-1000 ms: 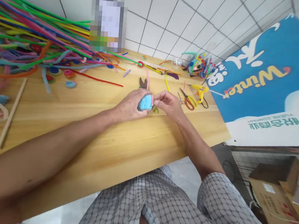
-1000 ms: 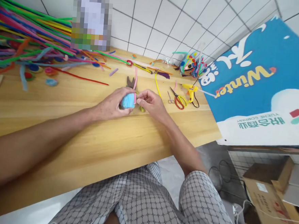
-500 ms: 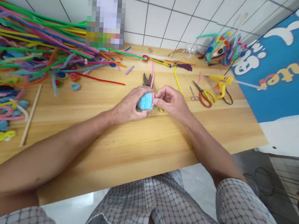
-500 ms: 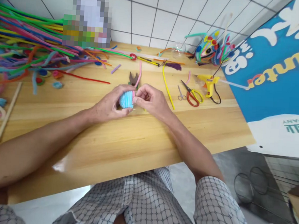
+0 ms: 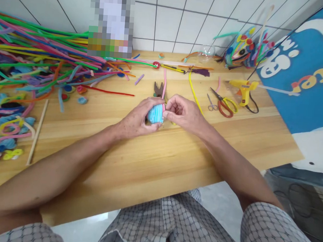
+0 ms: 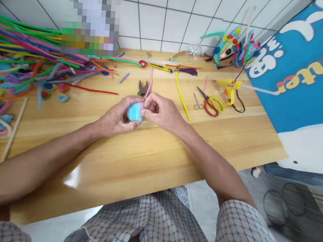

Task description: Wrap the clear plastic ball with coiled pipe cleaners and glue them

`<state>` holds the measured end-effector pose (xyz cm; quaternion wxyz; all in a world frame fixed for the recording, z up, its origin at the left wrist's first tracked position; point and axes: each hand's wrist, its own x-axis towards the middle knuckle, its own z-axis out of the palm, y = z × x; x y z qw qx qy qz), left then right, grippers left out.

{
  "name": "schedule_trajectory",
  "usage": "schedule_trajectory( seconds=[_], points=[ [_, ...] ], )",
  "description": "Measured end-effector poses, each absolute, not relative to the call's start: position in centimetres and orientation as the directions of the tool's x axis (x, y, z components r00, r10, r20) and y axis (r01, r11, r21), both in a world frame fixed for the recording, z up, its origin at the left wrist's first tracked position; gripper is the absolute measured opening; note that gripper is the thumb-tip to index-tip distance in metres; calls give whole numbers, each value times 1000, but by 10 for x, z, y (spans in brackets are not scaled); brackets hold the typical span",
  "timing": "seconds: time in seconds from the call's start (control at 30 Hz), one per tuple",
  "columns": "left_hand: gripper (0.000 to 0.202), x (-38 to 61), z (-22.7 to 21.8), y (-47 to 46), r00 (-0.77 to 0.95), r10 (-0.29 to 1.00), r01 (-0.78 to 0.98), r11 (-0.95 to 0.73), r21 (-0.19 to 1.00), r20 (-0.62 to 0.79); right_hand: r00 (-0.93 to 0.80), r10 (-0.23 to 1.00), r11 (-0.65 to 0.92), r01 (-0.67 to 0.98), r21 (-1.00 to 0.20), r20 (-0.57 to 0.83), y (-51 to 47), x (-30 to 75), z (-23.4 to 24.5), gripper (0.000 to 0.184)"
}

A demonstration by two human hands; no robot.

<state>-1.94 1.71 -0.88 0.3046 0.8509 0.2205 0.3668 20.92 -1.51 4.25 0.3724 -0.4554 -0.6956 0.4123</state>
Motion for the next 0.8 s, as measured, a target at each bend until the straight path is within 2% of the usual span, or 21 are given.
schedule_trajectory(
  seconds=[0.2,0.33,0.53,0.8],
  points=[
    [62,-19,-5,15,634,593,170,-732,659,495,-350,925,271,343,-899,145,-12,211,44,17],
    [61,-20,0,12,656,610,206,-711,672,445,-377,918,264,358,-896,120,-11,210,45,13],
    [61,-23,5,8,652,655,249,-660,709,381,-370,914,305,363,-880,165,-12,209,46,11],
    [60,-24,6,7,665,641,253,-677,692,384,-366,918,286,349,-893,151,-12,202,48,11]
  ],
)
